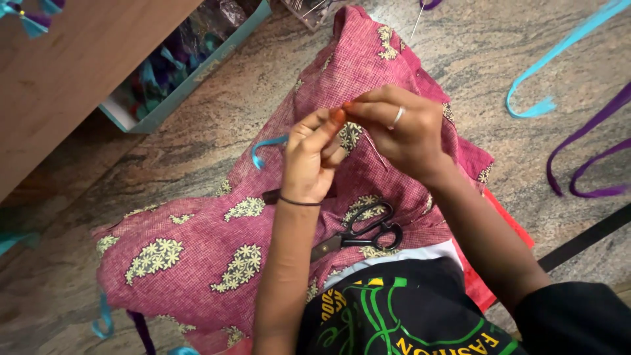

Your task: Creating and attaching decorative tassels to the edge of a saree.

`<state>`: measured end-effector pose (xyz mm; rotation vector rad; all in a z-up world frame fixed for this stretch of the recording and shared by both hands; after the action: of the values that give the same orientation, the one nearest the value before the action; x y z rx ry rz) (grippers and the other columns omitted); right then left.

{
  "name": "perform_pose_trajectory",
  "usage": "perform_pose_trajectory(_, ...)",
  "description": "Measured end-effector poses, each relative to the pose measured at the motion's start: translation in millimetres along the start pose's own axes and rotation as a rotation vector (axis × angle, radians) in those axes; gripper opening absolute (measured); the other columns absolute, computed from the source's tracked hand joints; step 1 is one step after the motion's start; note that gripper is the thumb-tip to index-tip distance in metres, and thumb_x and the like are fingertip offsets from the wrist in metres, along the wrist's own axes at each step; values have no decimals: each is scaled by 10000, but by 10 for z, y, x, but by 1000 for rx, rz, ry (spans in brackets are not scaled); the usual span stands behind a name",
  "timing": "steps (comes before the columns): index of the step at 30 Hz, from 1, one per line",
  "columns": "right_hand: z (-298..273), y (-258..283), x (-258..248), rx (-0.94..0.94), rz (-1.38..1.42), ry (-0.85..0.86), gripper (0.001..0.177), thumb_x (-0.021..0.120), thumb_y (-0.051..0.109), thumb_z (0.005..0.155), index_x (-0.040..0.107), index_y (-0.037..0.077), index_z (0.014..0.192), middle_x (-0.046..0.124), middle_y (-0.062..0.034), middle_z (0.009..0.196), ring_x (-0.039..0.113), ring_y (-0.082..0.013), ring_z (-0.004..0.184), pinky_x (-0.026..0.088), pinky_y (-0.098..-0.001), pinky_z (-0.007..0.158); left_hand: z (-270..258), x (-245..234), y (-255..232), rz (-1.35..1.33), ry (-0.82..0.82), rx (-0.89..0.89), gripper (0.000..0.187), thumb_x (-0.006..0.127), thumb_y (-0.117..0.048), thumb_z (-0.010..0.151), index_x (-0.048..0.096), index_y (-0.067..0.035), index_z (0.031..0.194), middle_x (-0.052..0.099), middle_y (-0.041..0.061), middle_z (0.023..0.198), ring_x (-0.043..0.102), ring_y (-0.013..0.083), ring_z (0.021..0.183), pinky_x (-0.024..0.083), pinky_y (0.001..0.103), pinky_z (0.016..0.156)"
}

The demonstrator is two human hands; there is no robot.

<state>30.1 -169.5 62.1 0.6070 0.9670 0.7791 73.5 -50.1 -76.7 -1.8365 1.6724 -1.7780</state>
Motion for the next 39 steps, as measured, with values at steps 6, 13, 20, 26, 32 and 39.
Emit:
perform_pose_trajectory(6,-138,313,-48,-204,-318,-263,125,793,-73,887,719,-35,980,684,-131,943,651,-257,755,519,-368,653,-40,160,152,-322,16,-204,139,676,-173,1028,667,-60,1108,350,-121,620,283,-1,484,221,206,455)
perform_pose_trajectory(13,-359,-661,299,700,769,21,115,586,89,1052,590,-10,1110,722,-88,946,739,-150,817,636,-272,711,-92,372,-577,594,61,197,712,266,-651,1076,666,-74,1192,373,-87,596,344,41,514,256,250,498)
perform_pose_trajectory(20,-421,-727,322,792,678,186,161,582,102,1038,599,-42,1108,749,-119,900,775,-177,828,646,-291,772,-126,550,-698,979,223,408,608,308,-584,1106,666,-93,1098,552,2,642,591,83,585,410,279,562)
perform_pose_trajectory(26,-473,-877,329,768,683,128,156,591,89,1042,611,-57,1092,704,-88,958,741,-148,880,653,-307,833,-120,720,-771,1101,118,401,192,708,-117,892,590,-28,1016,603,42,568,613,116,475,456,310,468)
perform_pose_trajectory(32,-462,-898,244,733,477,126,159,587,111,1055,651,-23,1111,721,-40,938,711,-77,791,576,-216,671,-50,660,-695,1173,134,453,82,716,-90,948,682,-21,918,634,39,642,652,93,534,461,286,495)
perform_pose_trajectory(39,-906,-1135,475,910,585,285,289,608,206,1086,795,-3,1018,564,5,624,443,-33,525,332,-212,469,104,563,-796,1003,64,546,103,743,-103,950,735,-2,968,686,96,1021,692,117,869,549,258,741)
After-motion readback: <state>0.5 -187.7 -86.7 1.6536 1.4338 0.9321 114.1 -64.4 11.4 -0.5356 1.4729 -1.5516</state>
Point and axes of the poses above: each hand's wrist, its own z-axis towards the middle knuckle, its own x-axis out of the palm, y = z × x, the point moved 10 cm from there along z, towards the middle knuckle
